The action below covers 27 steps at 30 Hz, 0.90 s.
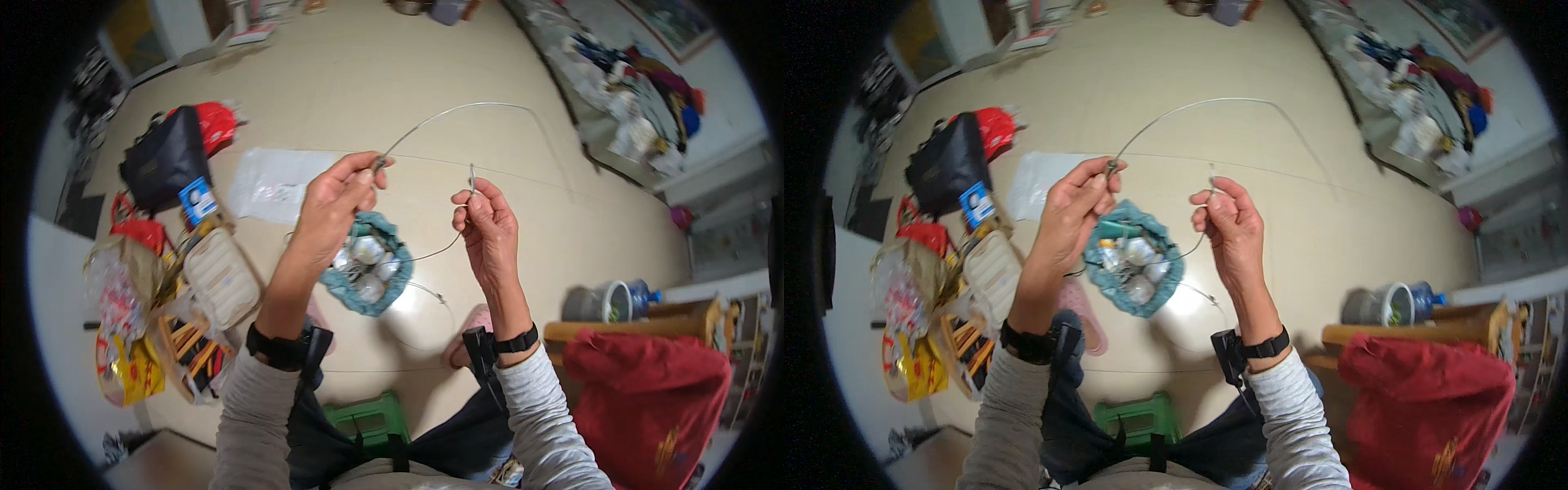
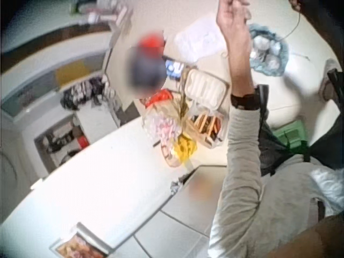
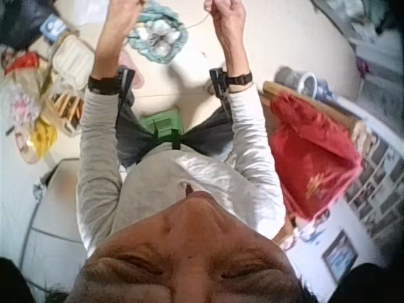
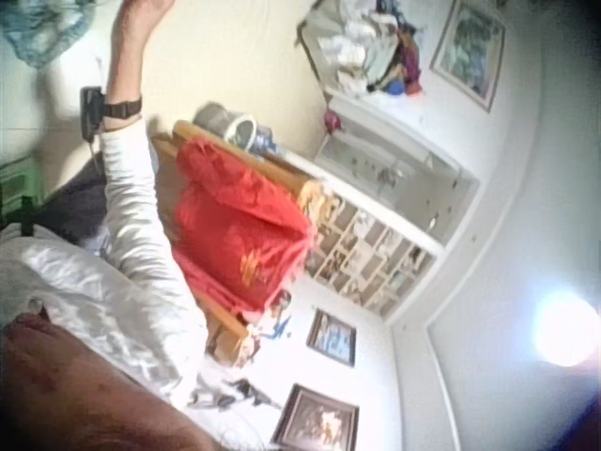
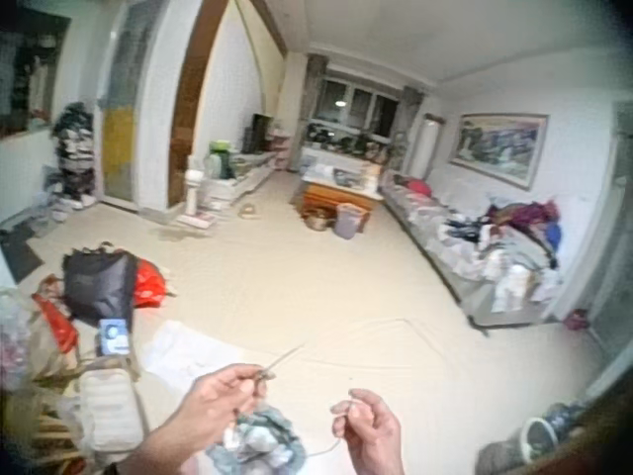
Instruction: The person sits on a low stool and assembles a thin metal wire with small cylindrical components. They thread the wire through the components, bend and shape the wire, and repeatedly adjust the assembly by hand.
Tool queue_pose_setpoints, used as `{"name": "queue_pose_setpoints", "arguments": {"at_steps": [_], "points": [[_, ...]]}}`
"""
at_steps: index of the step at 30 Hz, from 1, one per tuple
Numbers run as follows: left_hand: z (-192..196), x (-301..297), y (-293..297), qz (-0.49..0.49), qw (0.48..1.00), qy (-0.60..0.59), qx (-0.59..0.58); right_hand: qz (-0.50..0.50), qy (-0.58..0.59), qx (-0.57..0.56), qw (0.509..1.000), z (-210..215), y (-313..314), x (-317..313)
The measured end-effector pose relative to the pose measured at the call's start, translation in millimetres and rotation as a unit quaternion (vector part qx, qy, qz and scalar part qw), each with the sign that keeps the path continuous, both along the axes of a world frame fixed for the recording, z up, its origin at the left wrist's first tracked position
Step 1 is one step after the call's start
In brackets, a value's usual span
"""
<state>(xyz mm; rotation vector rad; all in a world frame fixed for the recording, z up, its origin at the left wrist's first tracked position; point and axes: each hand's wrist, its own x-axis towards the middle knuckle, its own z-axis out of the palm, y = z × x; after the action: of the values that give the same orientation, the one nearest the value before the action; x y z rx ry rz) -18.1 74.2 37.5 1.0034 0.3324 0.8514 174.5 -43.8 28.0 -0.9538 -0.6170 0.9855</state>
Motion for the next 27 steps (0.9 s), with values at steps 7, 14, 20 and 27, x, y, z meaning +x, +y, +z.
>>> {"name": "queue_pose_setpoints", "arguments": {"at_steps": [7,14,20,27], "points": [[5.6,42.8,-38.6,-0.097,0.995,0.025,0.011,-0.037,0.094,0.047,0.994,39.0,-71.9,37.8],[-4.0,59.6,-48.7,-0.166,0.974,0.139,0.064,0.000,0.206,0.086,0.975,11.6,-81.6,74.9],[-7.2,75.5,-54.8,-0.205,0.949,0.194,0.142,-0.086,0.199,0.122,0.969,12.6,-84.1,102.9],[-18.0,80.9,-58.5,-0.165,0.917,0.240,0.274,0.067,0.114,0.070,0.989,16.0,-95.7,87.9]]}}
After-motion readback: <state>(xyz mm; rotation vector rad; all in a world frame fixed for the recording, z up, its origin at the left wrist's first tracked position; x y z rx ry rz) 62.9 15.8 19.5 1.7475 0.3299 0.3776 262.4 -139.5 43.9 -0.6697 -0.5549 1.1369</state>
